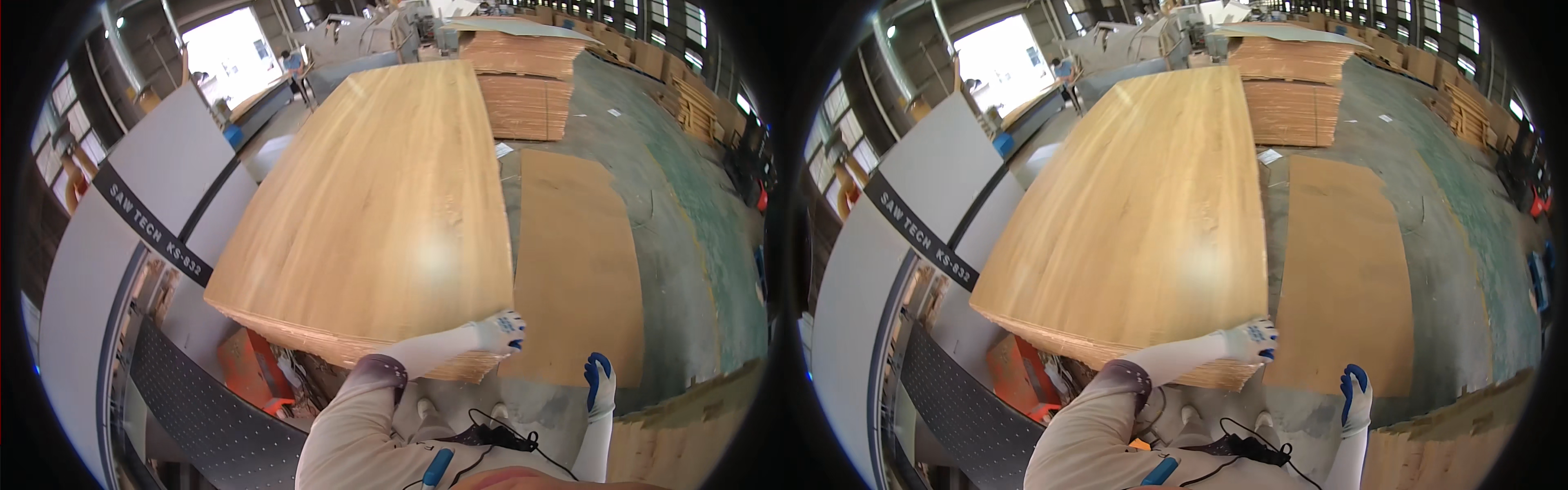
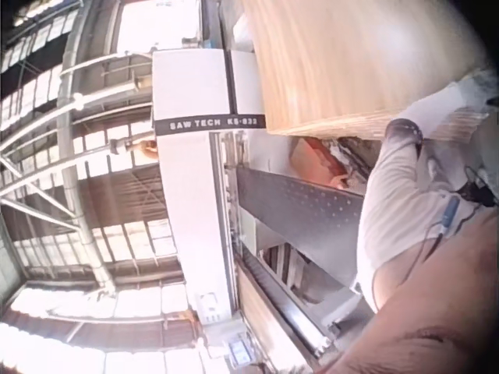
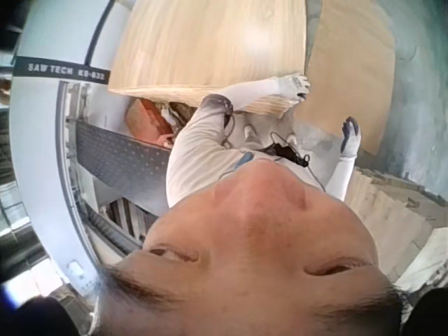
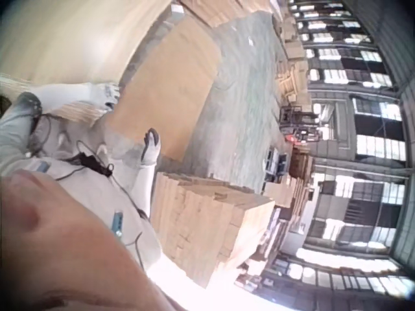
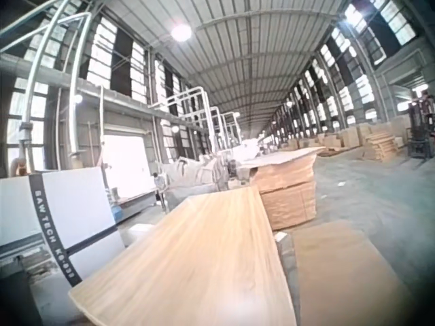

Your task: Manually moving and stacking large wooden furniture panels from a machine table to a stack.

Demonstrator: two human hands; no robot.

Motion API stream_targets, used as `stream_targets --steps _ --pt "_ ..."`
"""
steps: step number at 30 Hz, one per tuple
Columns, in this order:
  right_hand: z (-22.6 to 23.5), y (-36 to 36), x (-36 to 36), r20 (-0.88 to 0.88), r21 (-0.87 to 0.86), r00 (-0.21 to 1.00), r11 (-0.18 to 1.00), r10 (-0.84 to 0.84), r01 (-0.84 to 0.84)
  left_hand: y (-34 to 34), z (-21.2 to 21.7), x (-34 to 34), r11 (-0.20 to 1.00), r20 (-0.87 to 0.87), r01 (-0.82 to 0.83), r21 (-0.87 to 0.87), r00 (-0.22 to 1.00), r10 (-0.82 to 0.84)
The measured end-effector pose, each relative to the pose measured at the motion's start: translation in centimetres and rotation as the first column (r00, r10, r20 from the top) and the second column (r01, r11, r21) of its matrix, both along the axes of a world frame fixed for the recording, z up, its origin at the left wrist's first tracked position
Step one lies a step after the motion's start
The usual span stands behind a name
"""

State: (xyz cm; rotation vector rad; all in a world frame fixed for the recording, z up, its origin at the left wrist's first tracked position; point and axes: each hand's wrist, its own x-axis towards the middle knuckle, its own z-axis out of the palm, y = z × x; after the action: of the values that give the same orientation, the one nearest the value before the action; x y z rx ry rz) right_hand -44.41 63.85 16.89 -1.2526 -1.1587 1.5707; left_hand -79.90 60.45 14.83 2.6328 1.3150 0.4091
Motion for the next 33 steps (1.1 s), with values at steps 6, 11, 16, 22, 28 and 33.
stream_targets --steps 6,11,16,22,28,33 --pt "3.0 -5.4 -9.6 0.151 0.046 0.957 0.965 0.248 -0.257 -3.3 -0.6 -1.7 0.996 0.002 0.078 0.040 0.997 -0.078" --pt "1.5 -7.9 -15.2 0.185 -0.050 0.812 0.830 0.554 -0.555 -14.9 1.3 -8.8 0.989 0.074 0.025 -0.145 0.997 -0.015" --pt "-5.8 -12.8 -24.2 0.013 -0.376 0.396 0.372 0.918 -0.849 -29.3 0.1 -15.3 0.749 0.347 -0.210 -0.629 0.786 0.512" --pt "-10.0 -18.8 -33.6 -0.364 -0.467 0.400 0.207 0.841 -0.860 -39.1 -5.9 -11.2 0.495 0.257 0.666 -0.558 -0.428 0.866" --pt "-13.4 -20.4 -34.9 -0.486 -0.177 0.419 0.383 0.767 -0.907 -31.3 -9.4 -9.5 0.546 0.351 0.039 -0.837 -0.727 0.590" --pt "-12.0 -20.9 -35.7 -0.318 -0.039 0.497 0.513 0.807 -0.858 -26.7 -9.2 -9.3 0.706 0.533 -0.252 -0.662 -0.821 0.206"
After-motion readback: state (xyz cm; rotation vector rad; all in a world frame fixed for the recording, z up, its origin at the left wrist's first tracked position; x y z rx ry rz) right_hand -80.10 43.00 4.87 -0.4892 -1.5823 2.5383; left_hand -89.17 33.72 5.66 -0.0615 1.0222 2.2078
